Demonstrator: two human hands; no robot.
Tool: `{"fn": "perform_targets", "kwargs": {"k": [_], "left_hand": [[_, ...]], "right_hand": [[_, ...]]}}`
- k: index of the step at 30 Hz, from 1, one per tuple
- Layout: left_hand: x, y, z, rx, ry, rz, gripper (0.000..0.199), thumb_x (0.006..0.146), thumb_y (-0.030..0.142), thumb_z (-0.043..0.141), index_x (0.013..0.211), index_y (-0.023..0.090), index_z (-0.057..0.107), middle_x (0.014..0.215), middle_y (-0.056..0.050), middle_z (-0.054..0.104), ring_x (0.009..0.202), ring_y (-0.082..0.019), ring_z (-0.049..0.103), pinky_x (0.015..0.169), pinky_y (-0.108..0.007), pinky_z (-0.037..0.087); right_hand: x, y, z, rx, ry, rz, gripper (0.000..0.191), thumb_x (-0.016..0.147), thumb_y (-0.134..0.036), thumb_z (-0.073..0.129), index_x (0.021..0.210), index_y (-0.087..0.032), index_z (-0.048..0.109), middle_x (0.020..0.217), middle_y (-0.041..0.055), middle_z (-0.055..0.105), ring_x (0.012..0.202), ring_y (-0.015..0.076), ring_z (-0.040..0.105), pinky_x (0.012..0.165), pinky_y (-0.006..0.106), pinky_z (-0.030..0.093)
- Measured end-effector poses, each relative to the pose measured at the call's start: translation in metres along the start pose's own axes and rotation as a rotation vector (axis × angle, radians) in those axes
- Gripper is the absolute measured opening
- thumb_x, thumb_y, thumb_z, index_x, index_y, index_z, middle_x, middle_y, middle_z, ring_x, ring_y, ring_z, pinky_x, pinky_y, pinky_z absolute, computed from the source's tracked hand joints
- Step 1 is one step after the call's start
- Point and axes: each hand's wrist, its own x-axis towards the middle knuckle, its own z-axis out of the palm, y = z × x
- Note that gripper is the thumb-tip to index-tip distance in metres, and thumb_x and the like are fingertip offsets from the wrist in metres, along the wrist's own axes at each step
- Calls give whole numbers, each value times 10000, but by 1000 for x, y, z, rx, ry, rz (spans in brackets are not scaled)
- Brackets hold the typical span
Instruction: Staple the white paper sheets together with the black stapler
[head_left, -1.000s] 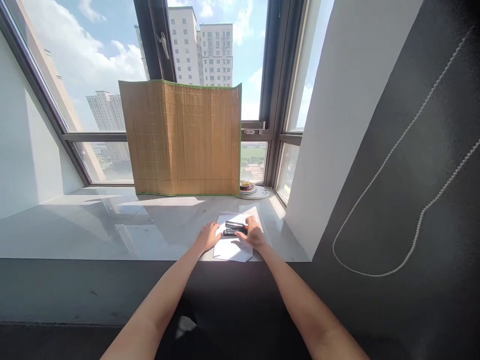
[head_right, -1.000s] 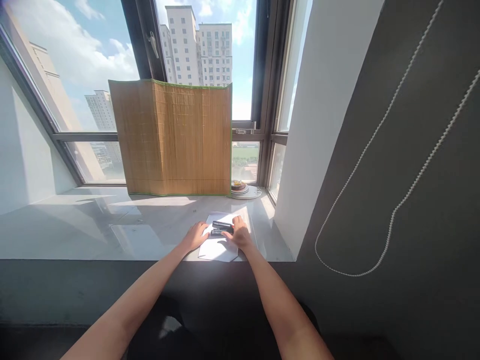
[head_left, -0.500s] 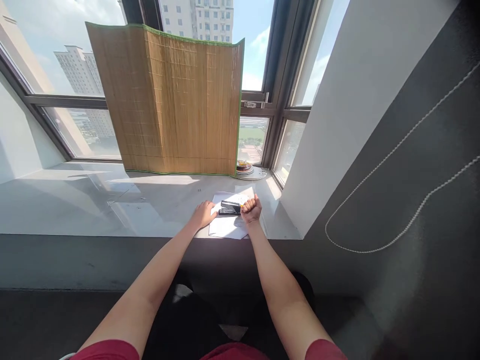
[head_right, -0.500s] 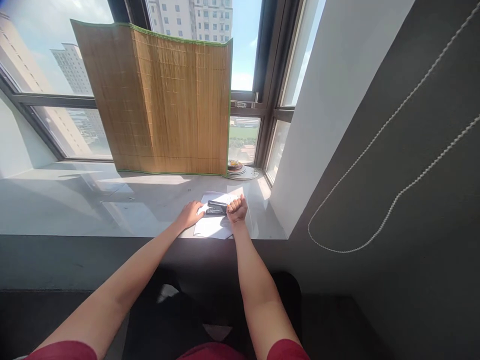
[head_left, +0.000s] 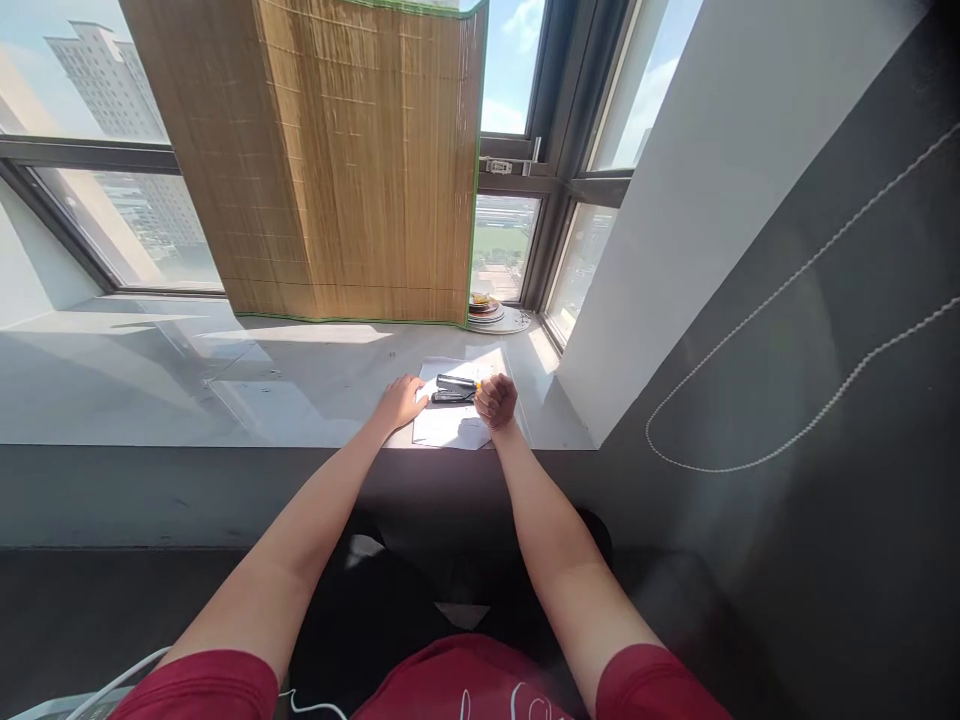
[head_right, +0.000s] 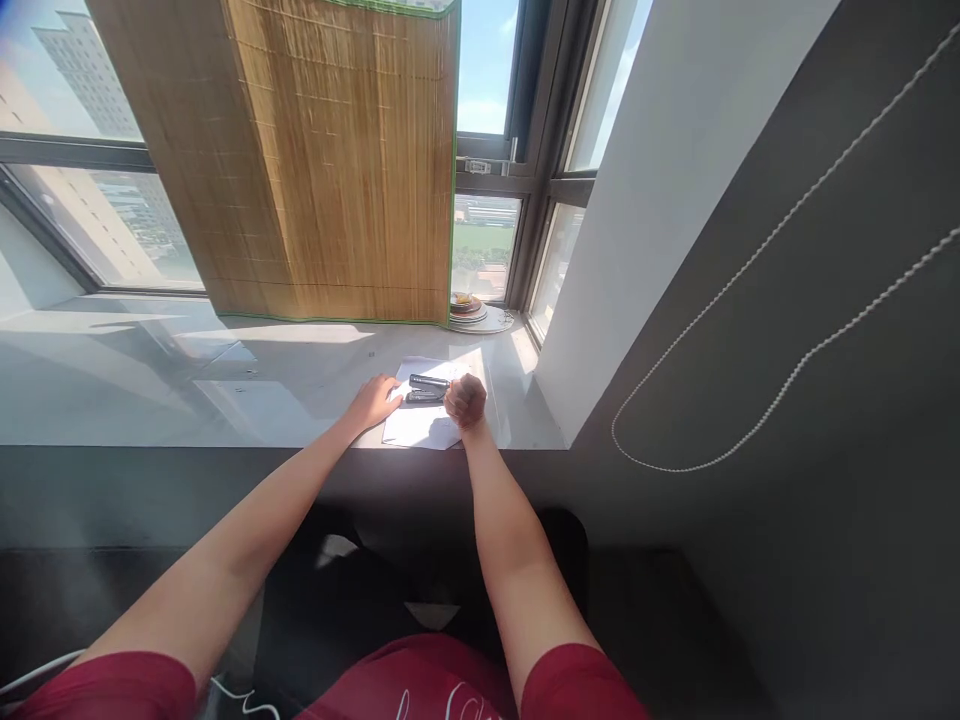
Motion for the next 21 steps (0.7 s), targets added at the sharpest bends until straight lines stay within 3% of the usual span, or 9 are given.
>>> {"fn": "perform_targets", "kwargs": {"k": [5, 10, 14, 18, 21], "left_hand": [[1, -2, 0, -3, 7, 15, 375, 986, 361, 614, 1293, 198, 752, 1361, -160, 735, 1273, -353, 660, 1117, -441, 485], [1, -4, 1, -14, 0, 3, 373, 983, 366, 618, 1299, 219, 752, 1389, -145, 731, 1298, -344, 646, 1118, -425, 481], [1, -5, 1, -2, -12, 19, 369, 998, 368, 603, 1302, 212, 743, 1379, -143, 727, 1294, -342, 649, 1106, -420, 479], [1, -4, -1, -6, -20, 13, 367, 1000, 366, 600, 1302, 201, 727, 1370, -143, 723, 1290, -346, 647, 1103, -430, 468], [0, -2, -3, -17, -29, 6, 351, 1002, 376, 600, 1284, 208, 723, 1366, -134, 724, 1273, -342, 651, 1088, -423, 470]], "right_hand": [[-5, 0, -3, -168, -14, 128, 619, 1044, -473, 622, 646, -279, 190, 526, -157, -10, 396, 41, -28, 314, 135, 148], [-3, 3, 0, -119, -68, 91, 657, 980, -435, 695, 589, -266, 196, 430, -169, 34, 303, 19, -9, 283, 127, 145], [-3, 4, 9, -67, -110, 81, 694, 924, -450, 741, 498, -252, 230, 330, -144, 142, 204, 25, 89, 250, 139, 142], [-6, 0, 19, -82, -102, 128, 707, 887, -514, 779, 457, -255, 281, 297, -124, 189, 190, 44, 198, 256, 140, 210], [-6, -2, 23, -72, -174, 163, 715, 910, -531, 774, 479, -262, 271, 299, -132, 187, 196, 58, 251, 266, 142, 274]]}}
